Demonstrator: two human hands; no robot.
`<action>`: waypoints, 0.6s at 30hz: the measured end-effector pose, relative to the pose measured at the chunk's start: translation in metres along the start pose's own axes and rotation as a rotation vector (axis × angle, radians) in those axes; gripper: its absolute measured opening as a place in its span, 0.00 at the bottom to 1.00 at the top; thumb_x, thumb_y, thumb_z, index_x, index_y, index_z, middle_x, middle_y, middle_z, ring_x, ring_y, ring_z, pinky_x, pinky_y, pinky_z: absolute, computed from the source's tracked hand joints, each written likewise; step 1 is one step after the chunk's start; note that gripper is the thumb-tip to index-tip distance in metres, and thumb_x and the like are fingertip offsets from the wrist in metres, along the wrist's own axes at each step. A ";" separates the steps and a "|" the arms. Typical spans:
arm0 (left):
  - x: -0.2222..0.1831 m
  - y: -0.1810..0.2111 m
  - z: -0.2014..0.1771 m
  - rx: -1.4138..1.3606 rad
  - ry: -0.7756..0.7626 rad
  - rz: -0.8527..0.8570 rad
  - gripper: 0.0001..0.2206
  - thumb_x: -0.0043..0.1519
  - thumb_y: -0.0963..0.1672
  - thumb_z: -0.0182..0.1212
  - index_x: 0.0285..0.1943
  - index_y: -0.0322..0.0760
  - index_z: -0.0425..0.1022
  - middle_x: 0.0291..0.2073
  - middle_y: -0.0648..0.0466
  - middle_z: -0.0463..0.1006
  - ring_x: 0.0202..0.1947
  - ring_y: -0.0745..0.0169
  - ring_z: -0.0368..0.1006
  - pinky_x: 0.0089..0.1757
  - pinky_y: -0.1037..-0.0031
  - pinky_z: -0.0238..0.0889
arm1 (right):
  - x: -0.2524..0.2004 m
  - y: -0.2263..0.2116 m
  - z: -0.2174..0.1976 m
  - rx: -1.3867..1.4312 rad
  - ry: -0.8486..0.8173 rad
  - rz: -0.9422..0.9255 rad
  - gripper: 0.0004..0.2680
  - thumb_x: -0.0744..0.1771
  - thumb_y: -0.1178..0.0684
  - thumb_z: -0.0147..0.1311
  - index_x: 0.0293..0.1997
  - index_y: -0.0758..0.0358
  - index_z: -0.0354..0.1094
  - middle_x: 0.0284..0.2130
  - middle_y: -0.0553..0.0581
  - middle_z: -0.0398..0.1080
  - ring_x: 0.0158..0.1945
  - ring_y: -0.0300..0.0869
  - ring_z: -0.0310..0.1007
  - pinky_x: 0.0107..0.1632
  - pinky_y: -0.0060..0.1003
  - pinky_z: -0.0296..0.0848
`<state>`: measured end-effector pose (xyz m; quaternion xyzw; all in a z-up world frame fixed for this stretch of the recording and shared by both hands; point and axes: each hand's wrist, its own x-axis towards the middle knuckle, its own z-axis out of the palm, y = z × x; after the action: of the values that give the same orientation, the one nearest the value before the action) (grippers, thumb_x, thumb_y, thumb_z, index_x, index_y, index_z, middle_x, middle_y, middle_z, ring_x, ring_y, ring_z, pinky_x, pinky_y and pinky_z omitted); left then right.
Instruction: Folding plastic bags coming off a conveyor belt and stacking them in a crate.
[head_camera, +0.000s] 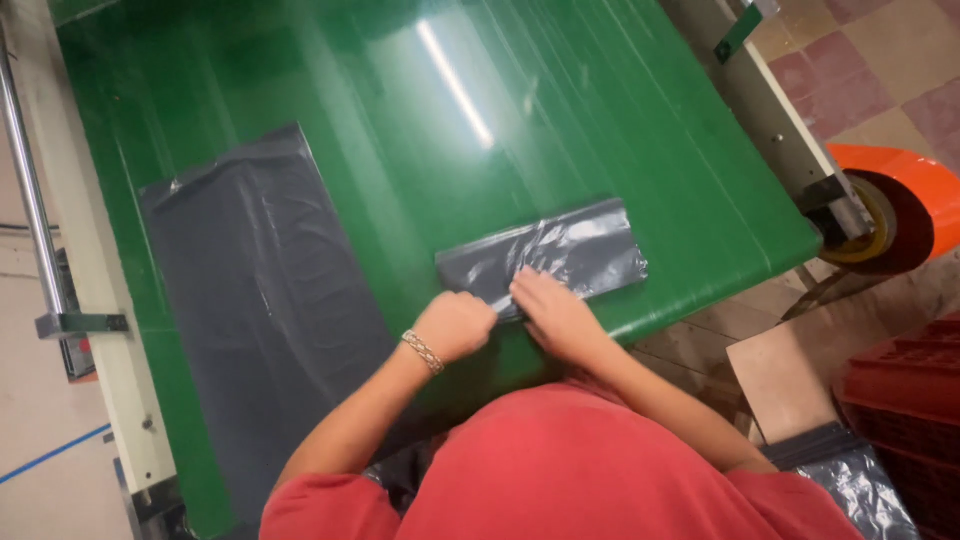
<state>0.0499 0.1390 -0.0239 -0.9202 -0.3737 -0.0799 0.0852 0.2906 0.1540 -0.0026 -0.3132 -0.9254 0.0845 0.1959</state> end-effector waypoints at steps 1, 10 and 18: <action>0.012 0.011 -0.012 0.007 0.005 0.006 0.04 0.49 0.47 0.56 0.22 0.51 0.68 0.16 0.61 0.68 0.21 0.60 0.69 0.24 0.66 0.61 | -0.010 -0.002 0.012 -0.007 0.008 0.001 0.29 0.57 0.59 0.62 0.66 0.69 0.57 0.62 0.70 0.62 0.68 0.59 0.58 0.71 0.51 0.54; 0.122 -0.043 -0.008 -1.621 -0.563 -0.412 0.18 0.69 0.45 0.38 0.46 0.25 0.73 0.40 0.38 0.79 0.44 0.45 0.79 0.40 0.72 0.74 | -0.071 0.018 0.000 0.848 0.019 0.324 0.24 0.57 0.69 0.38 0.56 0.65 0.72 0.54 0.60 0.74 0.63 0.53 0.68 0.68 0.54 0.57; 0.113 -0.028 0.049 -0.853 -0.165 -0.702 0.21 0.64 0.58 0.52 0.32 0.40 0.70 0.30 0.47 0.79 0.39 0.43 0.77 0.40 0.58 0.70 | -0.072 0.093 0.030 1.763 0.240 1.318 0.04 0.71 0.49 0.44 0.47 0.54 0.61 0.40 0.55 0.74 0.37 0.49 0.81 0.41 0.51 0.80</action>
<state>0.1144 0.2454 -0.0450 -0.6966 -0.5976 -0.1752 -0.3562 0.3813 0.1825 -0.0777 -0.5014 -0.1681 0.7707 0.3554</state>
